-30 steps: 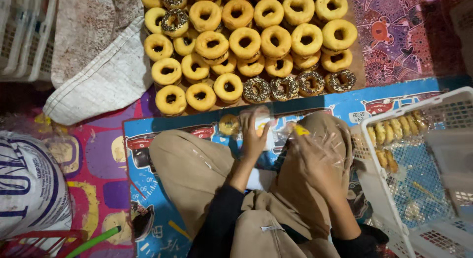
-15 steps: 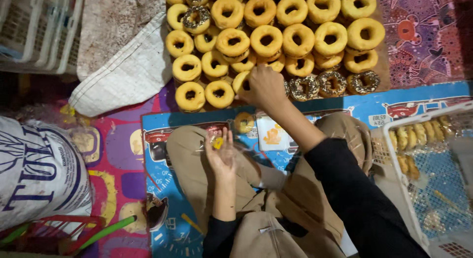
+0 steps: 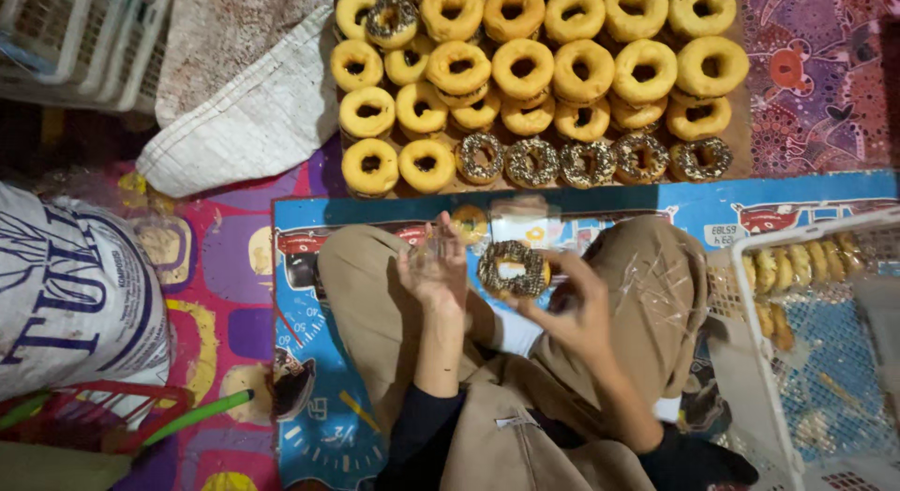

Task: The person sits on the floor and packages donuts by hand. They pick up donuts from a tray, place them into small plastic bags, and then put the filled bags into a white plastic crate.

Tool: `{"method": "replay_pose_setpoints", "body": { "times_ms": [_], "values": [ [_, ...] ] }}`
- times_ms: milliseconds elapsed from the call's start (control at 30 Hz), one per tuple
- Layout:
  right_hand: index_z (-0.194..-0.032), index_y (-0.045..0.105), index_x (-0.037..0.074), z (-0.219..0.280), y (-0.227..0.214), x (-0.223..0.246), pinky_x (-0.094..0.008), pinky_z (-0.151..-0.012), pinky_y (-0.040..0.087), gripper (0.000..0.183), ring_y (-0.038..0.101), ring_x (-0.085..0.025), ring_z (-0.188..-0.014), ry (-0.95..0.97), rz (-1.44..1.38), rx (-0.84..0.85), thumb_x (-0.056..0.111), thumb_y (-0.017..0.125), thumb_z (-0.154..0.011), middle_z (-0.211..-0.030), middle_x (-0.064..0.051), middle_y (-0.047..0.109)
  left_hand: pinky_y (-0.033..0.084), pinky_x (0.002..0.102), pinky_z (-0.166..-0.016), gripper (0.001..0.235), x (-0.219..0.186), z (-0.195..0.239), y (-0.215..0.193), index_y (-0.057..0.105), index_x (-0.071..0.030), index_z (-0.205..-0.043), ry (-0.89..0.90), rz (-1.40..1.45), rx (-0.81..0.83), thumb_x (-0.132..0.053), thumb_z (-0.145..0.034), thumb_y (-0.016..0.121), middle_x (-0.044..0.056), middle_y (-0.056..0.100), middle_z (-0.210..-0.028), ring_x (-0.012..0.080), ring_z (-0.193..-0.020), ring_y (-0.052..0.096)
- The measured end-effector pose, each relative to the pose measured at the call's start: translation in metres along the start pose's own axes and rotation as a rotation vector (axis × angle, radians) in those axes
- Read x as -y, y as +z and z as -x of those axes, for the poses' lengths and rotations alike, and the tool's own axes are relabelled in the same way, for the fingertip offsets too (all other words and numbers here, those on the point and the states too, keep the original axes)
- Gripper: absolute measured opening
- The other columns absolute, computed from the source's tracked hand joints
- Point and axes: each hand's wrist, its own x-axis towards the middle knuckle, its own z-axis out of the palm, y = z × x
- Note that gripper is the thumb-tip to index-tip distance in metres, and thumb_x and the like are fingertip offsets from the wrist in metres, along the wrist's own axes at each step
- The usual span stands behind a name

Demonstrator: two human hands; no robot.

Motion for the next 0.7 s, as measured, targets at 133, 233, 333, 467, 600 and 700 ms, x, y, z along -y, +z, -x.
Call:
{"method": "replay_pose_setpoints", "body": {
  "times_ms": [133, 233, 333, 467, 600, 700],
  "values": [
    [-0.121, 0.073, 0.004, 0.023, 0.011, 0.017, -0.032, -0.069, 0.053, 0.056, 0.062, -0.02, -0.076, 0.163, 0.175, 0.031, 0.023, 0.088, -0.07, -0.084, -0.01, 0.064, 0.044, 0.05, -0.114, 0.065, 0.052, 0.038, 0.017, 0.047, -0.004, -0.149, 0.032, -0.285, 0.116, -0.045, -0.099, 0.048, 0.02, 0.051, -0.148, 0.0346, -0.136, 0.053],
    [-0.128, 0.072, 0.006, 0.006, 0.018, 0.013, -0.036, -0.069, 0.05, 0.062, 0.061, -0.025, -0.077, 0.063, 0.401, 0.062, 0.021, 0.085, -0.069, -0.084, -0.013, 0.062, 0.044, 0.048, -0.112, 0.063, 0.077, 0.066, 0.045, 0.042, -0.016, -0.155, -0.006, -0.364, 0.127, -0.042, -0.099, 0.052, 0.015, 0.051, -0.15, 0.0334, -0.137, 0.052],
    [-0.14, 0.067, 0.005, 0.0, 0.017, 0.004, -0.036, -0.069, 0.05, 0.061, 0.063, -0.025, -0.078, 0.101, 0.285, 0.233, 0.018, 0.078, -0.081, -0.088, -0.013, 0.066, 0.044, 0.047, -0.117, 0.066, 0.074, 0.071, 0.07, 0.038, -0.02, -0.157, 0.037, -0.444, 0.291, -0.029, -0.097, 0.063, 0.016, 0.05, -0.153, 0.0352, -0.14, 0.051],
    [-0.128, 0.067, 0.0, 0.009, 0.011, 0.003, -0.033, -0.085, 0.054, 0.038, 0.066, -0.021, -0.092, 0.006, -0.28, 0.118, 0.006, 0.075, -0.091, -0.102, -0.013, 0.069, 0.046, 0.048, -0.11, 0.082, 0.067, 0.076, 0.068, 0.032, -0.028, -0.157, 0.005, -0.544, 0.35, -0.015, -0.089, 0.075, 0.01, 0.049, -0.15, 0.0305, -0.139, 0.05],
    [-0.104, 0.075, 0.003, 0.006, 0.0, 0.01, -0.032, -0.079, 0.057, 0.015, 0.072, -0.019, -0.088, -0.075, -0.068, -0.132, 0.0, 0.077, -0.089, -0.097, -0.009, 0.075, 0.046, 0.043, -0.109, 0.073, 0.075, 0.099, 0.046, 0.036, -0.016, -0.159, 0.031, -0.634, 0.146, -0.018, -0.094, 0.069, 0.014, 0.055, -0.148, 0.0302, -0.132, 0.055],
    [-0.099, 0.077, 0.003, -0.009, -0.027, 0.015, -0.03, -0.07, 0.058, 0.022, 0.074, -0.021, -0.085, -0.155, -0.029, 0.485, -0.002, 0.076, -0.078, -0.098, -0.011, 0.077, 0.045, 0.043, -0.109, 0.05, 0.062, 0.11, 0.054, 0.05, -0.014, -0.148, 0.375, -1.025, 0.16, -0.021, -0.099, 0.058, 0.012, 0.061, -0.138, 0.0263, -0.126, 0.058]
  ]
}}
